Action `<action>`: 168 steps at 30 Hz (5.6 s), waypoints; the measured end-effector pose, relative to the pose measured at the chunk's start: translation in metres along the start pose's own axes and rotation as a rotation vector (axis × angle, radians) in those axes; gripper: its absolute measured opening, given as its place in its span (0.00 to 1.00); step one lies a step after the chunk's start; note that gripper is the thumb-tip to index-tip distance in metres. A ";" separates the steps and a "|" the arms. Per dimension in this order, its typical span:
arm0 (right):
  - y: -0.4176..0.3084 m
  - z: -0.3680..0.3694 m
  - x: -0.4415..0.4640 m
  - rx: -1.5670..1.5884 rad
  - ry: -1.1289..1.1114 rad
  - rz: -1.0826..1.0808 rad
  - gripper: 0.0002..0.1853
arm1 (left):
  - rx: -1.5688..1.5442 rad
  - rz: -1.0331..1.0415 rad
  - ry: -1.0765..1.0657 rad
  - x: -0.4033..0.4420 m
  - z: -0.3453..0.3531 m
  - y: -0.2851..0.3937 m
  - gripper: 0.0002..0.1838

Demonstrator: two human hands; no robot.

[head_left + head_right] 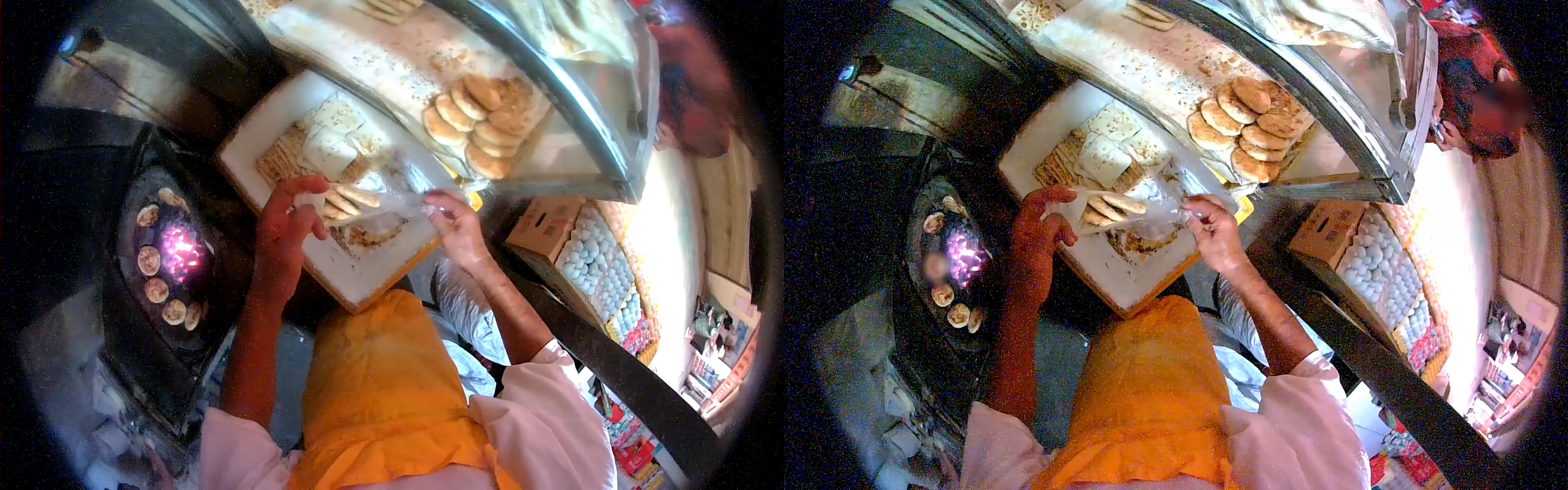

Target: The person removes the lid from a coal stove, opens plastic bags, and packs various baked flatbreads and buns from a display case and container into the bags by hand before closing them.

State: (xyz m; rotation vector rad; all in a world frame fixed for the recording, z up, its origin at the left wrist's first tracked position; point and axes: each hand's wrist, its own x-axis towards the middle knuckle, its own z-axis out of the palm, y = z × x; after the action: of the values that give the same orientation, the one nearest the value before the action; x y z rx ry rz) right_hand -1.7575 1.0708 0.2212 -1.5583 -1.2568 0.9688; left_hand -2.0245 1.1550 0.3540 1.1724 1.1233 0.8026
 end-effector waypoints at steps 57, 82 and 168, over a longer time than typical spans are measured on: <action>0.034 0.004 0.193 1.306 0.449 0.814 0.25 | 0.011 -0.065 -0.147 -0.006 -0.009 0.007 0.19; -0.053 0.086 -0.028 1.186 -0.094 0.463 0.25 | -0.353 -0.053 -0.135 -0.016 0.019 0.029 0.36; -0.010 -0.028 -0.003 -0.509 -0.477 -0.211 0.06 | 0.159 -0.086 -0.020 -0.053 0.005 -0.033 0.15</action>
State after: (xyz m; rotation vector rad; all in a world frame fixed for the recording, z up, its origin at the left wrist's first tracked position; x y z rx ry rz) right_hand -1.7350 1.0646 0.2393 -1.5652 -2.0876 0.9601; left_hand -2.0367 1.0966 0.3353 1.2512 1.2305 0.6437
